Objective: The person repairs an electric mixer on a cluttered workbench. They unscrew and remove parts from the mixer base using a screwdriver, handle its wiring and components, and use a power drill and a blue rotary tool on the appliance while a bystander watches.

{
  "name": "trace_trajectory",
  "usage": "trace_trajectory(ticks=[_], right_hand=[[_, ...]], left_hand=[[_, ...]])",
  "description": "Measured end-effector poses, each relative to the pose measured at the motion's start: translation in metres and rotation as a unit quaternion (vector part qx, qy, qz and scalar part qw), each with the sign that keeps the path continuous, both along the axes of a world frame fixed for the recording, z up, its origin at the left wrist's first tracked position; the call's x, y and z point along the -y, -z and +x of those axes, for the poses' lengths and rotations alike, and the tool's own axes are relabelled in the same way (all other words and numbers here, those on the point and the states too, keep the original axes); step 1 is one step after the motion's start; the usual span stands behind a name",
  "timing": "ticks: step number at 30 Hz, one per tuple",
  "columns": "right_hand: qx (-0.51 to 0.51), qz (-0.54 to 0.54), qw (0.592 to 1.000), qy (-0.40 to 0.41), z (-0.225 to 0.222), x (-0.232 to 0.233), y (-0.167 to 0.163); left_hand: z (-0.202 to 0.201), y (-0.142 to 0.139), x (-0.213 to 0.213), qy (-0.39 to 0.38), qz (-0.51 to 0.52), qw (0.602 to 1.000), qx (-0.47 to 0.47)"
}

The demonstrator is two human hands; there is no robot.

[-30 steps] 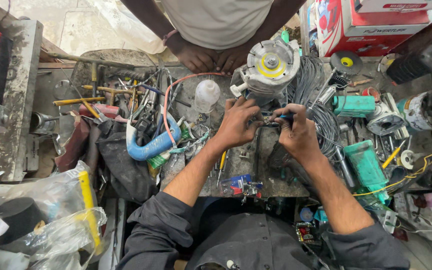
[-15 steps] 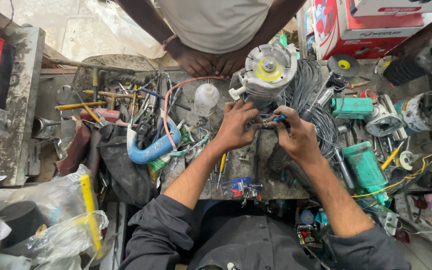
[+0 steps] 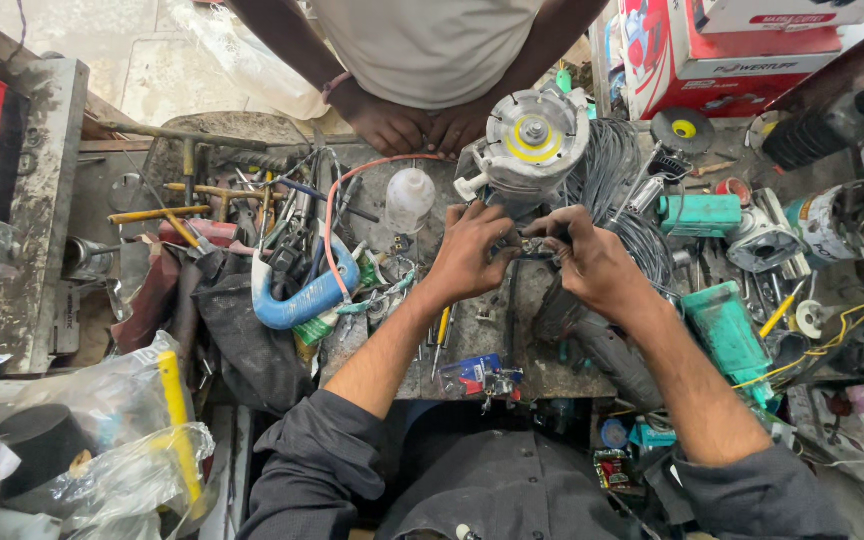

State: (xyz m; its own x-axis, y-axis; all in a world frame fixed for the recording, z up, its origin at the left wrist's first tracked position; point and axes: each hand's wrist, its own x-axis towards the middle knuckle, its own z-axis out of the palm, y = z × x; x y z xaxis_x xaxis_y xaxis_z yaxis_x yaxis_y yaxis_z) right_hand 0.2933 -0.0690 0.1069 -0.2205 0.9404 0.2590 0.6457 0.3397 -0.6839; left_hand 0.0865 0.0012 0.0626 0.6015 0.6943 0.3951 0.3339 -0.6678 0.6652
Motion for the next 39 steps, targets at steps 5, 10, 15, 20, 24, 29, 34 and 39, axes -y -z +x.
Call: trace_trajectory(ticks=[5,10,15,20,24,29,34,39], right_hand=[[-0.001,0.041,0.999,0.025,-0.005,0.004,0.010],[-0.022,0.069,0.996,0.055,-0.013,0.005,0.020],[-0.031,0.114,0.987,0.108,-0.028,0.009,0.027],[0.000,0.155,0.968,0.198,-0.052,0.018,0.030],[0.019,0.157,0.951,0.264,-0.071,0.036,0.025],[-0.096,0.124,0.955,0.253,-0.058,0.087,0.008],[-0.172,0.104,0.935,0.291,-0.016,0.157,-0.006],[-0.136,0.035,0.957,0.252,-0.013,0.202,0.013]], left_hand=[[0.001,0.000,-0.001,-0.002,-0.015,1.000,0.003],[0.001,0.003,-0.005,-0.001,-0.018,1.000,0.011],[0.000,0.005,-0.008,-0.005,-0.015,1.000,0.003],[0.000,0.009,-0.004,-0.003,-0.012,1.000,0.012],[-0.003,0.011,0.012,-0.010,-0.017,1.000,-0.005],[-0.005,0.007,0.050,-0.001,-0.013,1.000,-0.002],[-0.012,-0.012,0.087,0.032,-0.017,0.999,0.006],[-0.034,-0.031,0.113,-0.014,0.015,0.999,0.050]])
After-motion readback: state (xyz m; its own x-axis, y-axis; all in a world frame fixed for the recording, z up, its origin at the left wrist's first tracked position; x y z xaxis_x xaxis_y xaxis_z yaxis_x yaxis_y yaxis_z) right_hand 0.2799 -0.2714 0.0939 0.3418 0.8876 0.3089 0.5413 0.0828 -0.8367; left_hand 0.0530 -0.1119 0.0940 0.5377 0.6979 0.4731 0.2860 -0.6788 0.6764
